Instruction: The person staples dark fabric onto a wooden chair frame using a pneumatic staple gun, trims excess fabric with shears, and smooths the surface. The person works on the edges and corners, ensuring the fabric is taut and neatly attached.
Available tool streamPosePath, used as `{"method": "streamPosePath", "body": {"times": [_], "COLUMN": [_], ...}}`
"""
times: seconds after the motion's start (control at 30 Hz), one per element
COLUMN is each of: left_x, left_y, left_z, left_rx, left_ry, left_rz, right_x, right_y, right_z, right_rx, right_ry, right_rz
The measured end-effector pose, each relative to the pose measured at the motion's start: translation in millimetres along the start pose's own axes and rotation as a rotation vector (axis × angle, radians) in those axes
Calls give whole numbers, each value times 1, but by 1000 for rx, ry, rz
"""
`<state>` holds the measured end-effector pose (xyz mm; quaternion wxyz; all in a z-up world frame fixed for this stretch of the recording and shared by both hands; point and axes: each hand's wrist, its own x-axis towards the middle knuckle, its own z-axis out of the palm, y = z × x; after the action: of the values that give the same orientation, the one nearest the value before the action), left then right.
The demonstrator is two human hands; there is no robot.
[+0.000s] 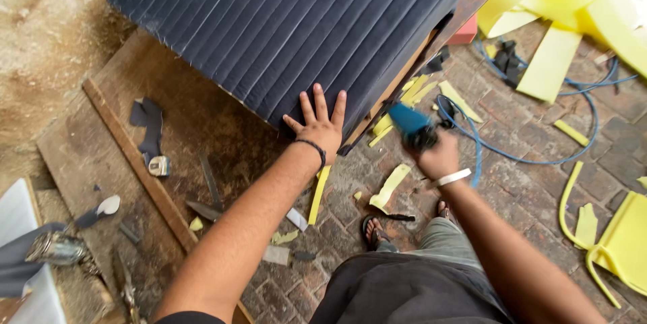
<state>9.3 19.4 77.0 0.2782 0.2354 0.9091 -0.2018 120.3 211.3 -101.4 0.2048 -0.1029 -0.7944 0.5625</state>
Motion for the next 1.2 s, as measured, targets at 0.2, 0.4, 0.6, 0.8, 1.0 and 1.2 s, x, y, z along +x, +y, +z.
{"method": "streamPosePath", "body": {"times": [0.2,0.4,0.6,0.8,1.0,1.2], "left_x": [21,90,109,145,170,163], "left_y": [5,32,48,52,66,60], "left_z": [11,-4,-20,-43,-53,-56], "left_rx": [-161,-353,-304,-178,-166,-200], "left_ry": [309,649,716,733,747,767], "left_rz": [24,-63,34,320,340,393], "right_x": [179,331,261,233,271,253], "right_y": [-67,-82,1,95,89,78], "right_z": [-78,-21,-24,-10,25,30], "right_rx": [-563,-932,276,1285,950,412], "right_ry": [-157,-511,190,75,425,597], "right_rz": [-161,-492,-463,765,822,291]}}
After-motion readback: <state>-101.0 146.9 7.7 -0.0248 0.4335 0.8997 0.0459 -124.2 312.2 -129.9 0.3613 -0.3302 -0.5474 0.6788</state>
